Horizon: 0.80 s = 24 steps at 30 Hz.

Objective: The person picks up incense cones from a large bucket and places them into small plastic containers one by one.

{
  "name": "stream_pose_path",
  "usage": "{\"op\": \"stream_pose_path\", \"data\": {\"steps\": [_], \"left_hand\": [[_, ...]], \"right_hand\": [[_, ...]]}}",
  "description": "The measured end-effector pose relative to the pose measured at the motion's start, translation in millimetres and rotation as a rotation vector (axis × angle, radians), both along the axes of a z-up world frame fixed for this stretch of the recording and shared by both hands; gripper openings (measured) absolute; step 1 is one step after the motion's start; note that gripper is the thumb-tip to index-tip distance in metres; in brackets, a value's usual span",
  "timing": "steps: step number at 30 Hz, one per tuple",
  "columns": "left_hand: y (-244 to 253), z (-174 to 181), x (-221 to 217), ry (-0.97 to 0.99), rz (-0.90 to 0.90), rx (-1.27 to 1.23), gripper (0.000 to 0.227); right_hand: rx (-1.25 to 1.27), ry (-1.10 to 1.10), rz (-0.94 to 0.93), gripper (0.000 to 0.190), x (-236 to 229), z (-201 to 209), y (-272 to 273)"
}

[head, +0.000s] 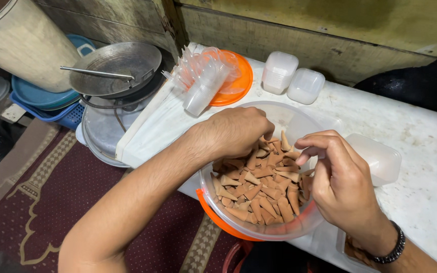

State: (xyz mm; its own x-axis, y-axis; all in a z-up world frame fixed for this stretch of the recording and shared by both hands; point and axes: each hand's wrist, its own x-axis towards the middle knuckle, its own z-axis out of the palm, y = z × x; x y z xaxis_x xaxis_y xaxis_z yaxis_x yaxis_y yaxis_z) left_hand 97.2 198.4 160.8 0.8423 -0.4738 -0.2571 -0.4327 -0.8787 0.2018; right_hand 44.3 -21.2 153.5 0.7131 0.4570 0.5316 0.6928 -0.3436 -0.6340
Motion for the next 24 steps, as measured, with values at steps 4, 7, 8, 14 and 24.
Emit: {"op": "stream_pose_path", "data": {"steps": [4,7,8,14,24], "left_hand": [[-4,-2,5,0.019,-0.011,0.023,0.032],[-8,-2,9,0.027,-0.005,0.044,0.032],[-10,0,9,0.039,-0.01,0.087,0.027],[-16,20,-5,0.161,0.009,0.278,0.024],[-22,14,-33,0.287,-0.027,0.46,0.023]], "right_hand": [[0.02,-0.024,0.017,0.044,0,-1,1],[0.017,-0.013,0.015,0.044,-1,0,1],[0.016,-0.013,0.019,0.044,0,0,1],[0.024,-0.048,0.038,0.044,1,1,2],[-0.002,-0.076,0.046,0.042,1,4,2]]}}
